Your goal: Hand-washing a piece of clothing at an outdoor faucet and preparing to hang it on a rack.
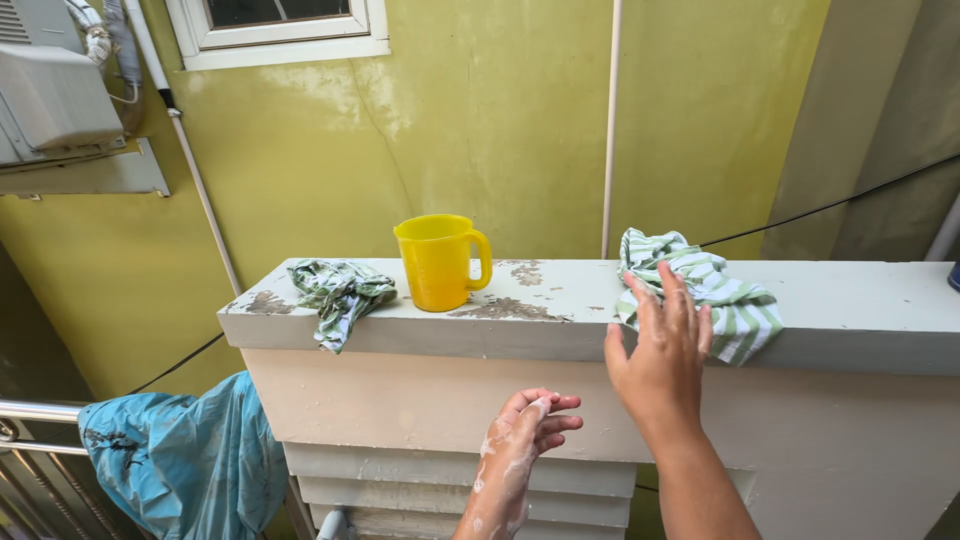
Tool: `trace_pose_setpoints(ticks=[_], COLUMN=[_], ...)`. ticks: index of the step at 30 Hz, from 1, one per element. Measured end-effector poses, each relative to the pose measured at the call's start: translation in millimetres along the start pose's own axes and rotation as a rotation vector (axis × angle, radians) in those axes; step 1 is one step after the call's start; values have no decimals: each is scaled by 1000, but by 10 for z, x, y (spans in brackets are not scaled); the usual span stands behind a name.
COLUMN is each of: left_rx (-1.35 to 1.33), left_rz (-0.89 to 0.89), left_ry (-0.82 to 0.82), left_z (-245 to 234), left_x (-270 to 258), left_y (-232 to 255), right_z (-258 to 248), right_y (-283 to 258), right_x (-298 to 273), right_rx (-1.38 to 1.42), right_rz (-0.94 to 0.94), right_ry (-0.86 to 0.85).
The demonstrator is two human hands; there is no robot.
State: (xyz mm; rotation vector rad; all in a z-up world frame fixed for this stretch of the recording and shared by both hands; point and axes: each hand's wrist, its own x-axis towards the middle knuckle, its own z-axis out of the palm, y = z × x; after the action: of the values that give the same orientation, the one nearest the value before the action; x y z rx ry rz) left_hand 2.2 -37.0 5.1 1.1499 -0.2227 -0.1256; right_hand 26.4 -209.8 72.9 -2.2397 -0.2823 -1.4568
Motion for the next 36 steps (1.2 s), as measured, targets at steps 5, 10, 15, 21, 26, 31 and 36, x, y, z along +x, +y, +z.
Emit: trace_pose_setpoints(ticks=[5,10,15,21,26,31,36], left_rx=[-8,-154,-393,-456,-276,-86,-332], left_rz=[14,49,108,203,166,149,90], left_ry=[4,53,131,397,422,487,642], left_z=[518,900,1008,623,370,3,-460], left_x=[168,201,54,-316,-693,-939,-1178], left_y=[-181,-348,-363,-603,-756,-825,-597], right_z=[-80,-426,-696,-613,-146,400,897], right_y=[1022,882,738,611,328,154,40], right_x=[224,30,-383,-630,-939,-1322,-1533], right_rx=[-385,-5,447,734,801,799,1085], right_rz=[0,196,-55,-158,293,274,519], right_ry=[192,-157,-197,-962,-925,-1072,-1067])
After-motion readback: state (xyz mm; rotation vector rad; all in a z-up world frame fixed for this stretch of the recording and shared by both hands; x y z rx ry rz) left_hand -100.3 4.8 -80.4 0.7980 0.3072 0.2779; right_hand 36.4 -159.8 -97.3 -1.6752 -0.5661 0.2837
